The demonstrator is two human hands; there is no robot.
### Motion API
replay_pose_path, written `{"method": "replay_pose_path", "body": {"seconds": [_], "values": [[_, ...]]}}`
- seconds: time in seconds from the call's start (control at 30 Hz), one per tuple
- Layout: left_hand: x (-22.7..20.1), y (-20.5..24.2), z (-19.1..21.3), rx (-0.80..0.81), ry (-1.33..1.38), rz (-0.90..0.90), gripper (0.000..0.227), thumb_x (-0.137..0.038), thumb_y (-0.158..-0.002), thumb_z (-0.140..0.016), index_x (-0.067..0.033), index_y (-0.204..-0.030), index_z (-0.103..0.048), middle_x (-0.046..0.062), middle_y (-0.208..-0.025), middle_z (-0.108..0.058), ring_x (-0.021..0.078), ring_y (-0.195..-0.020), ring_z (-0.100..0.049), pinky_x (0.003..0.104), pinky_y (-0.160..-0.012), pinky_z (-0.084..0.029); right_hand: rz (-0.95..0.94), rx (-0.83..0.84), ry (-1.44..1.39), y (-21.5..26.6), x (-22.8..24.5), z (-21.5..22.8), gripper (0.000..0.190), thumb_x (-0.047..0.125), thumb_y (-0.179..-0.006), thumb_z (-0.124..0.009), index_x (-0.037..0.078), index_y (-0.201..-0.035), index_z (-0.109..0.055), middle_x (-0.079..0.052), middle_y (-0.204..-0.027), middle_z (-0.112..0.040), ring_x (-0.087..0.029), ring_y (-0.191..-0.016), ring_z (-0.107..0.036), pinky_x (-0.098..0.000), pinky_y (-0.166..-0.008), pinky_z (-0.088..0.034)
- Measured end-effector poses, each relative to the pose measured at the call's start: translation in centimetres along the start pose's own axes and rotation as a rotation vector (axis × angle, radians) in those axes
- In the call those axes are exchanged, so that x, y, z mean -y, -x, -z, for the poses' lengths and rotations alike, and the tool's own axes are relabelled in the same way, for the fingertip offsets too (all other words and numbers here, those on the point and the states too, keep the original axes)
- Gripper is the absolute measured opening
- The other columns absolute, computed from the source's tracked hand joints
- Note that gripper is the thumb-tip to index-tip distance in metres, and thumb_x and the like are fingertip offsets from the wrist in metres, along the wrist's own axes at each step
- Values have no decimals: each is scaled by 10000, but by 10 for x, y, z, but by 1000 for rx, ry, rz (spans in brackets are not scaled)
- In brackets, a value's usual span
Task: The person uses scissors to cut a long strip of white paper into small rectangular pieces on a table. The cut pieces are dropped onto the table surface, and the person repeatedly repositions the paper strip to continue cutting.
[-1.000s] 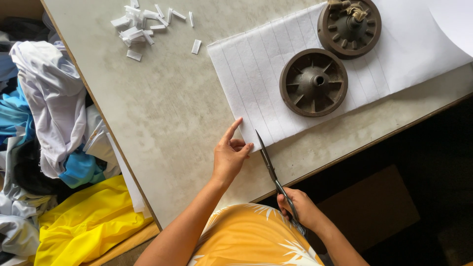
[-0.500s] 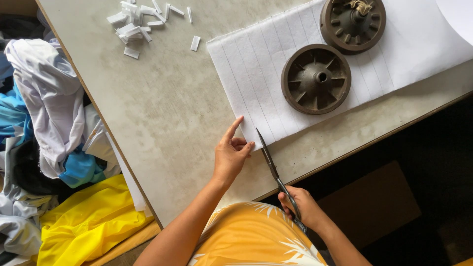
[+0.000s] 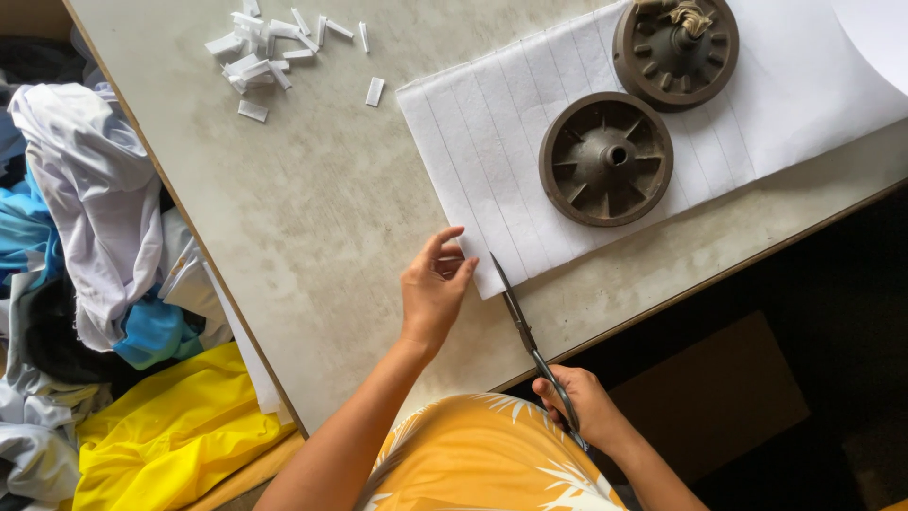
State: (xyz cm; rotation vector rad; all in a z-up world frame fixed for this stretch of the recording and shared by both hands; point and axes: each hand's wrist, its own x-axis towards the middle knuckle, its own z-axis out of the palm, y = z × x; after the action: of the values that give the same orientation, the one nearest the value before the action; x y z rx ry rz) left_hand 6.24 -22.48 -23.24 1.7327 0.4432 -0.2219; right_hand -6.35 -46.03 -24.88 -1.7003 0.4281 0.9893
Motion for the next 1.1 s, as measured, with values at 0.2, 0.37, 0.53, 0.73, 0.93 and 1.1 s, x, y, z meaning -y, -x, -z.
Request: {"method": "replay_pose_path", "body": {"seconds": [0.2, 0.37, 0.53, 0.73, 0.93, 1.1], "values": [[1, -4, 1, -32, 9, 12, 295, -70, -889, -756, -205, -1151, -752, 13, -987, -699, 93, -789, -681, 214, -820, -607, -1, -1, -42, -2, -6, 0, 493, 520, -865, -704, 87, -710, -526, -39, -553, -511, -119, -479, -510, -284, -435, -461], [5, -7, 1, -24, 28, 48, 317, -76, -884, -759, -208, -1172, -760, 0, -1000, -694, 86, -797, -656, 210, -829, -597, -49, 5, -52, -2, 4, -1, 477, 484, -896, -705, 72, -722, -539, -49, -558, -503, -129, -476, -488, -288, -420, -440], [8, -9, 0, -34, 23, 57, 328, -79, -868, -770, -199, -1173, -767, 6, -1001, -712, 86, -819, -674, 209, -836, -608, -89, -14, 14, -1, 20, -1, 468, 472, -910, -691, 56, -725, -581, -50, -574, -528, -129, -506, -509, -287, -458, -488], [10, -10, -1, -37, 19, 38, 331, -65, -869, -767, -194, -1174, -766, 3, -994, -708, 85, -811, -674, 205, -837, -610, -15, -20, 28, -6, 6, -2, 525, 563, -840, -688, 76, -699, -553, -40, -528, -541, -122, -457, -518, -290, -432, -464], [9, -10, 1, -32, 31, 62, 332, -59, -867, -773, -188, -1173, -771, 1, -990, -716, 82, -807, -678, 200, -830, -614, -74, -16, -26, -4, 38, -3, 514, 509, -865, -709, 52, -693, -546, -61, -554, -525, -144, -438, -508, -291, -397, -469], [7, -9, 2, -26, 26, 70, 331, -74, -868, -772, -194, -1177, -769, -3, -993, -713, 77, -822, -672, 199, -835, -606, -18, -5, 49, -12, 47, -2, 549, 569, -854, -663, 70, -666, -532, -48, -527, -541, -147, -398, -571, -282, -411, -468]]}}
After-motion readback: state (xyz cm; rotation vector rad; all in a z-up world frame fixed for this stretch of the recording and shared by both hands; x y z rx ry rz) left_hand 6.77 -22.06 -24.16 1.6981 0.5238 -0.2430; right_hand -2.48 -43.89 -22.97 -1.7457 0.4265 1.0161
